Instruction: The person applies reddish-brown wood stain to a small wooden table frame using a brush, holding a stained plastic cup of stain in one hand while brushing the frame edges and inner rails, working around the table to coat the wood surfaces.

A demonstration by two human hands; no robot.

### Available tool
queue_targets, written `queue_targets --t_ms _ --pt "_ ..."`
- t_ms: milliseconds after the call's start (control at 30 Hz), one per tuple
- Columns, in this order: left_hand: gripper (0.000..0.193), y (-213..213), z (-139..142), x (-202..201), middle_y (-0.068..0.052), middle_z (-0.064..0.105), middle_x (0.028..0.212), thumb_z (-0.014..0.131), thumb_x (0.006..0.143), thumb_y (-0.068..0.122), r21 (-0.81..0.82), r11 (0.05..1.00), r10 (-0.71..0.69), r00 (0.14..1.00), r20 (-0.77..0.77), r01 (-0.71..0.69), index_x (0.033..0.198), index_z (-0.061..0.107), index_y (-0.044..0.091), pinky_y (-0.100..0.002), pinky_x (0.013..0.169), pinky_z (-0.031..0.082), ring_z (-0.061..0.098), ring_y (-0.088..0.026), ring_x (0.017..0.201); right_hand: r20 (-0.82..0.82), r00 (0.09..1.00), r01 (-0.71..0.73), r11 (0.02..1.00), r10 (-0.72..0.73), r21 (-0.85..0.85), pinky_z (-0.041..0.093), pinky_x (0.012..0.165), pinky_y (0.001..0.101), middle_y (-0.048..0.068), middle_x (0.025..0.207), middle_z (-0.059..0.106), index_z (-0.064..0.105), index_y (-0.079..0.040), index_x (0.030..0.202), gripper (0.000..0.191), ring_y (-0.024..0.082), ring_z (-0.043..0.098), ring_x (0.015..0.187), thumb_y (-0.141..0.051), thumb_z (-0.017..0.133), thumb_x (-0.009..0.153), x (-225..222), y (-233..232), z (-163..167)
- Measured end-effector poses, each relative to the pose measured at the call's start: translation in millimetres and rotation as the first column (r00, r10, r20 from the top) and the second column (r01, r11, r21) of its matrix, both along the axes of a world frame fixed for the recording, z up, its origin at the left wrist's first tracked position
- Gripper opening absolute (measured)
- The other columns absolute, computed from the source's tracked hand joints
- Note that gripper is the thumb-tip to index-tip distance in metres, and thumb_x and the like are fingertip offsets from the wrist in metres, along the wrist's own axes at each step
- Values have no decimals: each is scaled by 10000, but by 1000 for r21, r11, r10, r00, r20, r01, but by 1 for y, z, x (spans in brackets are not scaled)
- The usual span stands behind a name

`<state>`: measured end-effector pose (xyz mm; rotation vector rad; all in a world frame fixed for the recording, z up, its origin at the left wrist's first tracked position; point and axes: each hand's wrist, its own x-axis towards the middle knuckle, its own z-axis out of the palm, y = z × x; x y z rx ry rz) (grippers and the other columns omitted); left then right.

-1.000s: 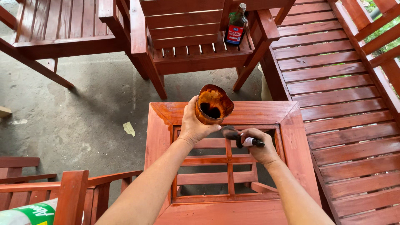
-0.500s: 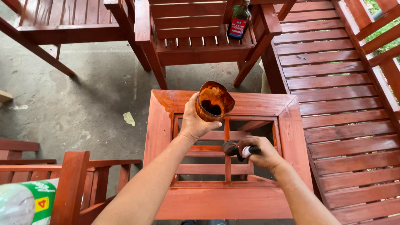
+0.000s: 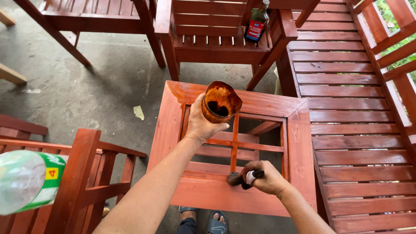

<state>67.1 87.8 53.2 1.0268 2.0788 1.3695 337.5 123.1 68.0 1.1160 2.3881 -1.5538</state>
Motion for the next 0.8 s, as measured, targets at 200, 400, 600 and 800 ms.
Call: queue_targets --t_ms 200,400,600,800 --pt "1165 -18 6 1 -109 505 1353 1005 488 219 86 996 16 999 39 -19 1458 362 161 -392 1165 434 525 -269 1296 -39 994 100 993 -102 -65 579 727 318 74 758 736 728 -6 794 195 147 687 756 103 657 650 -13 0 3" --pt "1198 -32 7 -11 -106 470 1335 1010 482 205 106 990 92 995 39 -96 1468 329 176 -376 1136 452 521 -265 1287 125 989 62 989 -79 133 567 717 331 139 744 722 778 -82 892 147 200 696 695 -117 658 814 -55 -26 6" --pt "1170 -46 14 -35 -90 483 1347 1003 501 211 63 992 101 992 72 -106 1466 342 188 -365 1148 447 524 -257 1292 97 995 -34 962 8 269 567 735 384 176 833 729 807 -159 892 183 329 714 773 -135 653 796 -104 -61 0" --pt "1151 -47 22 -55 -104 496 1379 986 512 197 146 988 47 997 66 -56 1469 351 122 -366 1149 451 532 -252 1303 -164 983 113 979 -84 171 559 702 363 152 793 723 771 -103 855 194 280 687 764 4 705 707 -141 -94 -28"
